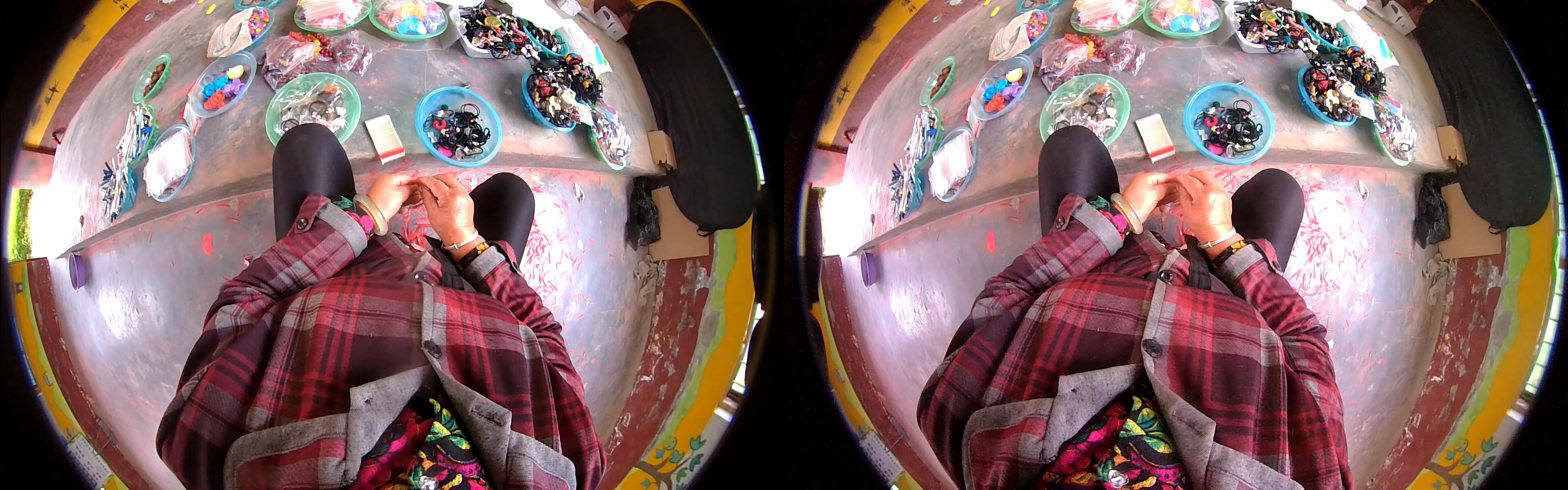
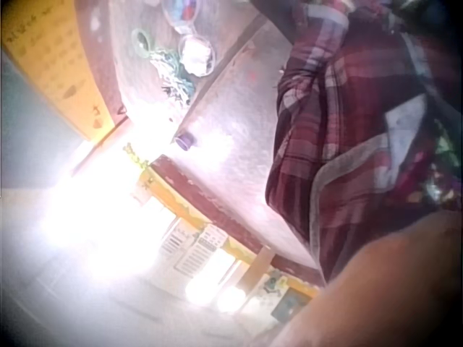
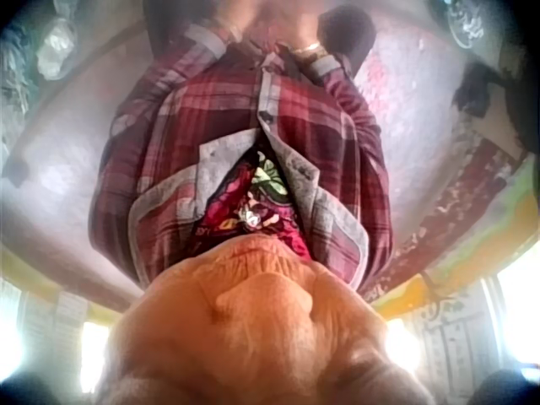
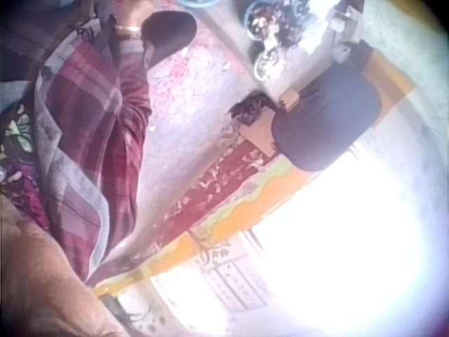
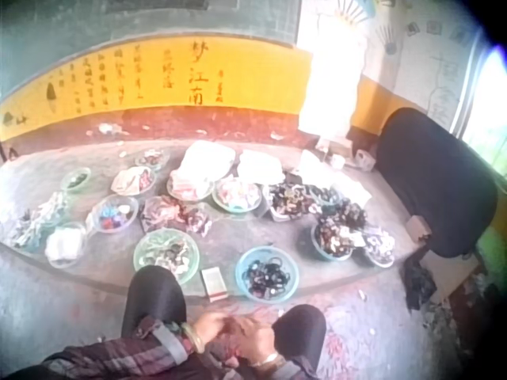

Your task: The person sits on the floor and assembles hair accessories by hand. They pick up hair ties and small plastic clips from bowls, attach the clips to the ties, and place the finished items into a small box.

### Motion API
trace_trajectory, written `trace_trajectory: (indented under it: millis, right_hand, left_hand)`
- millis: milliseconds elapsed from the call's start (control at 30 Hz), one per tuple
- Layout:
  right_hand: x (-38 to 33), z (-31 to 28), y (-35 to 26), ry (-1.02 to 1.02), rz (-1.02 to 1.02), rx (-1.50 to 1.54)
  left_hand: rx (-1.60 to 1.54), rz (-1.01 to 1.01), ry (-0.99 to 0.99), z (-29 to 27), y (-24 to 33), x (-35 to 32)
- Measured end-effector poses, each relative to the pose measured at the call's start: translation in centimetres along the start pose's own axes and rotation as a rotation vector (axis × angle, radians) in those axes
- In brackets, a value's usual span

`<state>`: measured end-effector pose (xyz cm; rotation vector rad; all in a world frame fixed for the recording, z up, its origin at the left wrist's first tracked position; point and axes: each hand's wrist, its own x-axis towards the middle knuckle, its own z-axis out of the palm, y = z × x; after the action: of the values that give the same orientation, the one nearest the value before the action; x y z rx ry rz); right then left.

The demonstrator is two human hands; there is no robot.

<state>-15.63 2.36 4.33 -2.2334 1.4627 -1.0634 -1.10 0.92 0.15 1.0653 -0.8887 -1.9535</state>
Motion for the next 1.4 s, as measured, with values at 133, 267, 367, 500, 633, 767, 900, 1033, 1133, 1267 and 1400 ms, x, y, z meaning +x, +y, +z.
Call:
trace_trajectory:
  millis: [133,267,367,500,633,767,900,1033,1133,1267,1400]
  right_hand:
    - [-0.1,0.0,-0.2,-0.049,0.021,-0.060]
    - [-0.3,-0.2,-0.4,-0.056,0.045,-0.088]
    - [-0.4,-0.3,-0.6,-0.063,0.053,-0.115]
    - [-0.6,-0.3,-0.3,-0.104,0.033,-0.196]
    - [-0.6,0.0,-0.7,-0.137,0.020,-0.244]
    - [-1.1,0.0,-0.1,-0.122,0.064,-0.227]
    - [-1.1,0.2,-0.1,-0.137,0.087,-0.229]
    - [-1.2,0.1,-0.1,-0.148,0.087,-0.231]
    - [-1.0,0.0,-0.4,-0.166,0.085,-0.238]
    - [-1.2,-0.1,-0.3,-0.191,0.091,-0.233]
    - [-1.2,-0.1,-0.4,-0.195,0.014,-0.245]
  left_hand:
    - [0.010,0.235,-0.151,-0.3,-2.0,0.9]
    - [0.182,0.237,-0.106,-0.4,-2.4,1.1]
    - [0.533,0.285,-0.103,-0.5,-1.8,0.8]
    - [0.619,0.263,-0.120,0.3,-0.7,-0.1]
    - [0.445,0.214,-0.153,-2.1,-4.5,1.8]
    - [0.554,0.321,-0.130,-0.7,-3.3,1.0]
    - [0.453,0.287,-0.098,-1.3,-4.9,1.6]
    - [0.435,0.259,-0.110,-1.1,-4.7,1.3]
    - [0.469,0.261,-0.108,-2.0,-5.6,1.8]
    - [0.496,0.219,-0.087,-0.7,-3.6,0.5]
    - [0.455,0.174,-0.078,-1.4,-4.7,1.2]
